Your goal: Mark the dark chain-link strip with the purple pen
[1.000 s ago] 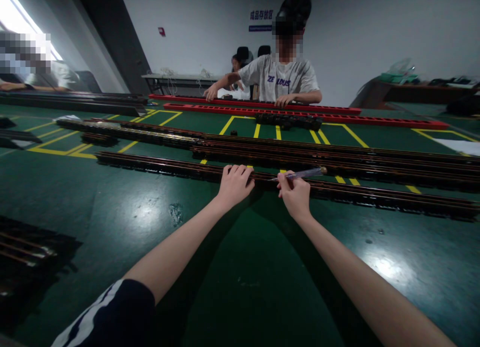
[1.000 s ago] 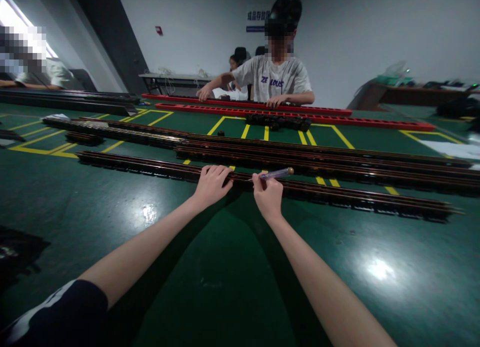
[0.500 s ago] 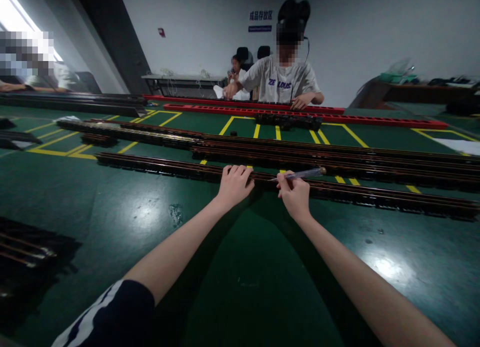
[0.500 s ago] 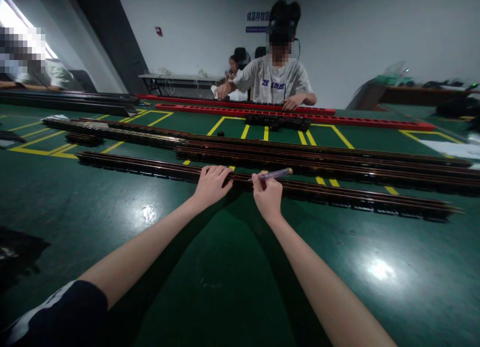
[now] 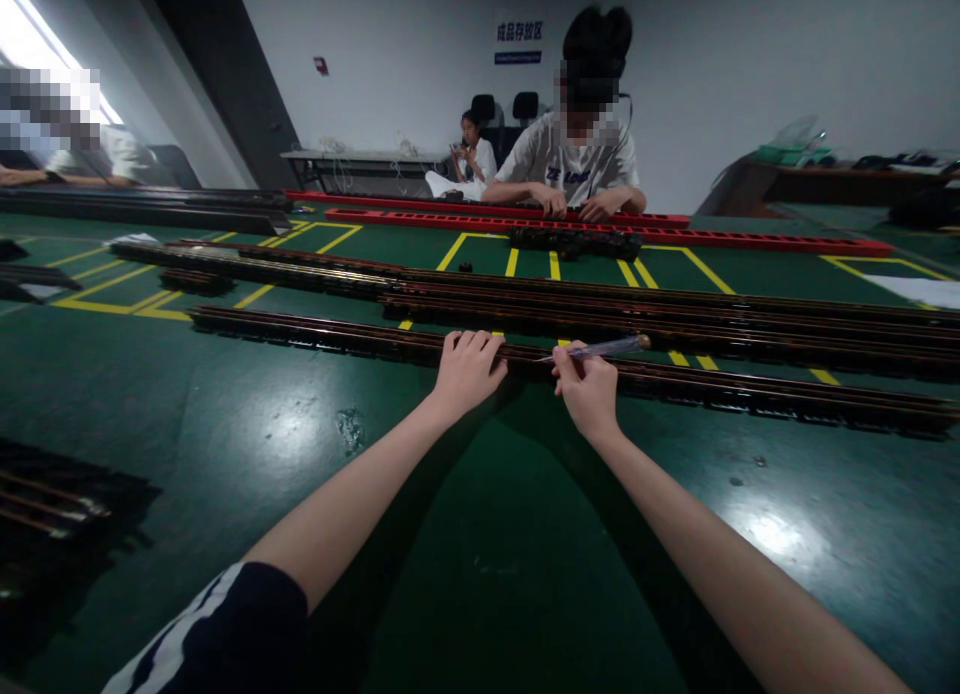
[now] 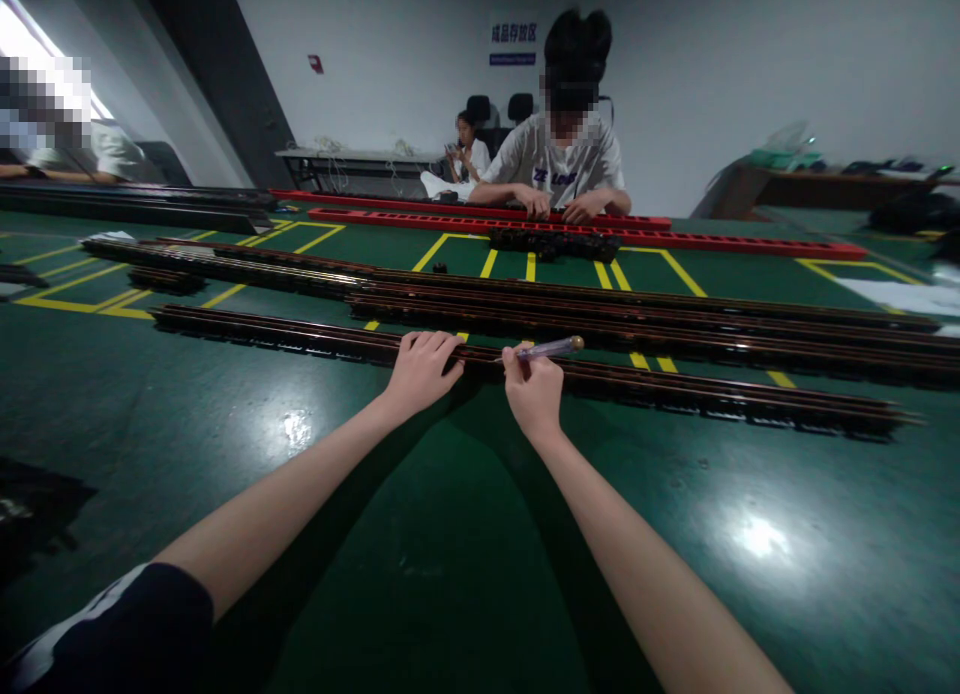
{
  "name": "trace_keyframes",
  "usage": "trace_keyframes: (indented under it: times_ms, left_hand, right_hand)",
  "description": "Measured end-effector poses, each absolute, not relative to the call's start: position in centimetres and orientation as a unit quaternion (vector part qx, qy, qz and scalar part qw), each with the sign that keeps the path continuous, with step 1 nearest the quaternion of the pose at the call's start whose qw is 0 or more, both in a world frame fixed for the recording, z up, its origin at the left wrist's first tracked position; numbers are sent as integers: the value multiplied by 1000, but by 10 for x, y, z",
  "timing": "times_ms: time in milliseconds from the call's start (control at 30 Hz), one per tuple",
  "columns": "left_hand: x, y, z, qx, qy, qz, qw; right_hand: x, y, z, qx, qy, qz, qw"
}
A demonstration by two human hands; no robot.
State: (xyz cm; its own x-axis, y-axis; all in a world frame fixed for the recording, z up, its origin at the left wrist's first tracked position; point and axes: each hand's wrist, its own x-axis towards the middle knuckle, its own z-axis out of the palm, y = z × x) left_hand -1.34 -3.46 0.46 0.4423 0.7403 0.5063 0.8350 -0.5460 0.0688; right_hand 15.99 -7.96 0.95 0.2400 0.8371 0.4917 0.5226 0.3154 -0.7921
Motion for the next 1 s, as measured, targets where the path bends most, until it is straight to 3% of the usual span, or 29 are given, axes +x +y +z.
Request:
trace_keyframes:
  times_ms: [1000]
  left_hand:
    - [-13,-35,6,-843,-472,-240,94]
  right_hand:
    - [156,-78,8,-538,-578,198,581]
